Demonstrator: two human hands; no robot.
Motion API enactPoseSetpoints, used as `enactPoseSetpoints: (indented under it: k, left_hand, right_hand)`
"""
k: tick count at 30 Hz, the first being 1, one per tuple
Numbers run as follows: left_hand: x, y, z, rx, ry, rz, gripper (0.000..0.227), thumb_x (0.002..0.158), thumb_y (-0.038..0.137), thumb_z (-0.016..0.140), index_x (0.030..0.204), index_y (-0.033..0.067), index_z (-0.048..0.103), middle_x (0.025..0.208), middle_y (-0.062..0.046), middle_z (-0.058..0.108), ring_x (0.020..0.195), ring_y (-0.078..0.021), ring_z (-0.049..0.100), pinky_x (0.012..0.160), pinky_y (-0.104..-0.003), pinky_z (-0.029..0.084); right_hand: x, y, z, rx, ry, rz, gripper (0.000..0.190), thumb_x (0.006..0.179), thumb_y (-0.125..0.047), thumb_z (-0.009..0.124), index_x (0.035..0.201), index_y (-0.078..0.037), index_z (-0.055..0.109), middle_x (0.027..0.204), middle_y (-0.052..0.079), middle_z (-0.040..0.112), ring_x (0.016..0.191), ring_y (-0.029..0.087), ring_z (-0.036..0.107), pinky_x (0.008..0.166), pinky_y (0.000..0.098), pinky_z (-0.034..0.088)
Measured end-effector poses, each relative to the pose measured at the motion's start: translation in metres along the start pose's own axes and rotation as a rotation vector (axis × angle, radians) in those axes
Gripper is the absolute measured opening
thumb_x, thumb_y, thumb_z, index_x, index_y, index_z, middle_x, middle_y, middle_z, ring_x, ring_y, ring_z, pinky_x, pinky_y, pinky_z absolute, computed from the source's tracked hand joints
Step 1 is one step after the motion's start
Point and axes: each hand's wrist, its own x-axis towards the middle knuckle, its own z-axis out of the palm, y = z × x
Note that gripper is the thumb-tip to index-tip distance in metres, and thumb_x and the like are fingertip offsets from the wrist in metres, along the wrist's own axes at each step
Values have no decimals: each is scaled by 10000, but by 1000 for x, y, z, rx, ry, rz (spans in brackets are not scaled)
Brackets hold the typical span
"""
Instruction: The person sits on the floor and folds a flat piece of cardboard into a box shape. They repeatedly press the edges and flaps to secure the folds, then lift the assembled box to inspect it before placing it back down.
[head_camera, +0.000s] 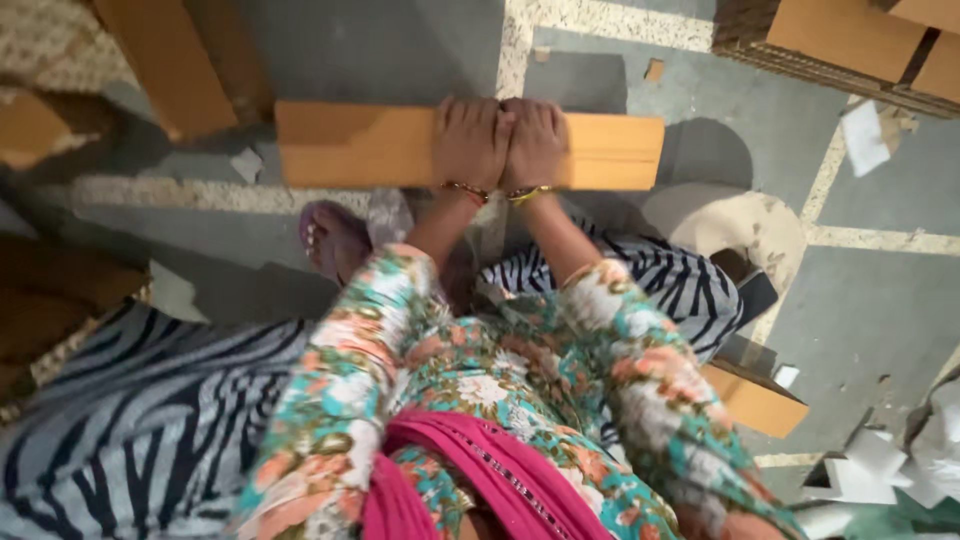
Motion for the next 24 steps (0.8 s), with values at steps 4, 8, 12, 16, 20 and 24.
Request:
enactPoseSetpoints:
  k: [4, 8, 12, 16, 20, 24]
  left_hand:
    - [2, 14, -19, -104, 23, -2, 457, 1115, 436, 368, 1094, 94, 672, 1070, -116, 688, 1065, -328, 609, 1126, -532, 344]
    - [14, 18, -29, -79, -19, -8, 472, 1078, 474, 386, 1084, 89, 658, 1032, -131, 668, 1032, -342, 594, 1095, -526, 349]
    - [15, 20, -35, -62, -50, 6, 446, 1105, 441, 386, 1121, 88, 659, 1062, -137, 666, 1039, -345, 586, 1084, -528, 350]
    - [13, 20, -35, -36, -13, 30, 415, 1094, 425, 417, 1113, 91, 662, 1069, -130, 672, 1044, -342, 585, 1063, -520, 354]
    - [10, 14, -19, 32, -14, -6, 391, 1066, 434, 473, 1080, 97, 671, 1021, -130, 678, 1024, -337, 600, 1057, -507, 378]
    - [4, -13, -12, 110, 27, 70, 392, 1028, 436, 499, 996, 100, 700, 985, -114, 695, 978, -347, 607, 952, -531, 378]
  right_hand:
    - [9, -14, -15, 65, -114, 53, 253, 1030, -313, 515, 1065, -89, 629, 1059, 130, 634, 1089, 347, 558, 1062, 490, 365]
    - [16, -23, -23, 61, -178, 155, 268, 1005, -352, 544, 1016, -96, 622, 1020, 123, 638, 1060, 338, 564, 1009, 486, 370]
    - [15, -25, -24, 78, -150, 153, 267, 1021, -354, 537, 1019, -99, 614, 1021, 120, 632, 1056, 329, 566, 1014, 476, 383]
    - [14, -22, -18, 33, -123, 114, 249, 1020, -344, 533, 998, -110, 617, 1002, 106, 637, 1022, 321, 570, 997, 479, 389]
    - [14, -19, -15, 48, -75, 83, 230, 1024, -338, 548, 1002, -123, 628, 998, 110, 640, 1019, 326, 573, 980, 474, 385]
    - [9, -18, -16, 59, -41, 19, 184, 1014, -296, 581, 1012, -121, 641, 988, 106, 651, 1001, 328, 584, 985, 479, 384]
